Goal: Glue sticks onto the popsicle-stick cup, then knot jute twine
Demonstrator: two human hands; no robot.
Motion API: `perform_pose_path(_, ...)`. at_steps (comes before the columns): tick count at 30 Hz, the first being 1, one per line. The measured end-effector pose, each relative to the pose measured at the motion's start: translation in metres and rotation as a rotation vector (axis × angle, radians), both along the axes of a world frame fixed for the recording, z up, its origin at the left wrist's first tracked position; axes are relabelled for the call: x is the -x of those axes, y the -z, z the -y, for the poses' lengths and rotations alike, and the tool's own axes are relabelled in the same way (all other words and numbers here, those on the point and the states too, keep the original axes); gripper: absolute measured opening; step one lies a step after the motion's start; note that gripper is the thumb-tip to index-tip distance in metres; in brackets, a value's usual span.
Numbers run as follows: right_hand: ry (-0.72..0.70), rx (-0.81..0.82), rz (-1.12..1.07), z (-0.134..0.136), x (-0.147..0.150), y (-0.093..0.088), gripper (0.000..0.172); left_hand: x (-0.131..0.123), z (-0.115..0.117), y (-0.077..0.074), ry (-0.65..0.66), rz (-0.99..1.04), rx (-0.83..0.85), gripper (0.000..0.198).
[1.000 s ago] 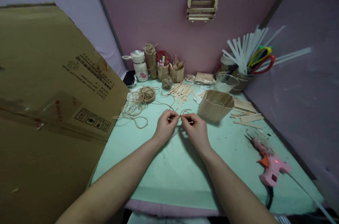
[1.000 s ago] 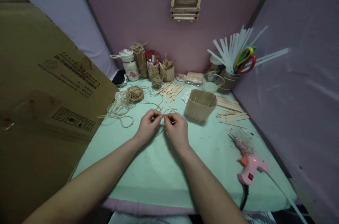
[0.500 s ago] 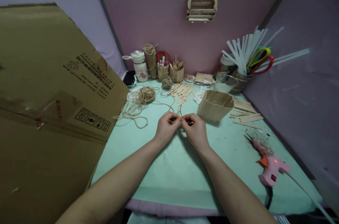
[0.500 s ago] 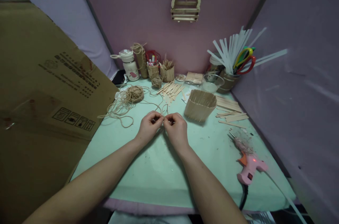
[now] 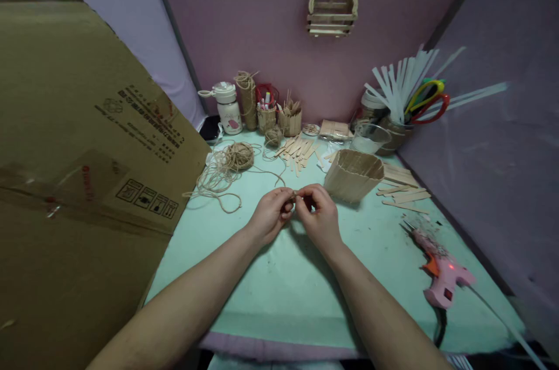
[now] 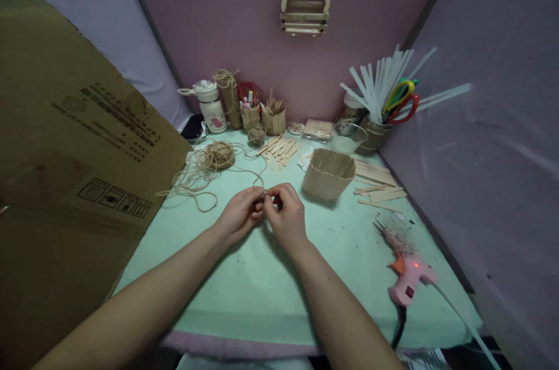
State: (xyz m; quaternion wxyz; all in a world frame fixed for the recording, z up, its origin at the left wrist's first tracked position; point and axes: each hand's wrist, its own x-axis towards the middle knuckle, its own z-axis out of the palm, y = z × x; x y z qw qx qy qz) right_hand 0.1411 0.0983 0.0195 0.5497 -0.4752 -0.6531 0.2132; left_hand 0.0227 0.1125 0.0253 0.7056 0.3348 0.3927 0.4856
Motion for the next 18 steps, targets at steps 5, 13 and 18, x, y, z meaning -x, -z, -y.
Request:
perform_pose_path(5, -0.026, 0.082, -0.045, -0.004, -0.004, 0.0, 0.009, 0.003, -0.003, 0.002, -0.151, -0.349, -0.364, 0.019)
perform_pose_path(13, 0.005, 0.051, 0.027, -0.006, -0.009, 0.001, 0.012, 0.008, -0.004, 0.012, -0.019, -0.659, -0.437, 0.013)
perform_pose_path(18, 0.002, 0.078, 0.018, -0.006, -0.008, 0.001, 0.012, 0.008, -0.003, 0.011, -0.059, -0.678, -0.461, 0.011)
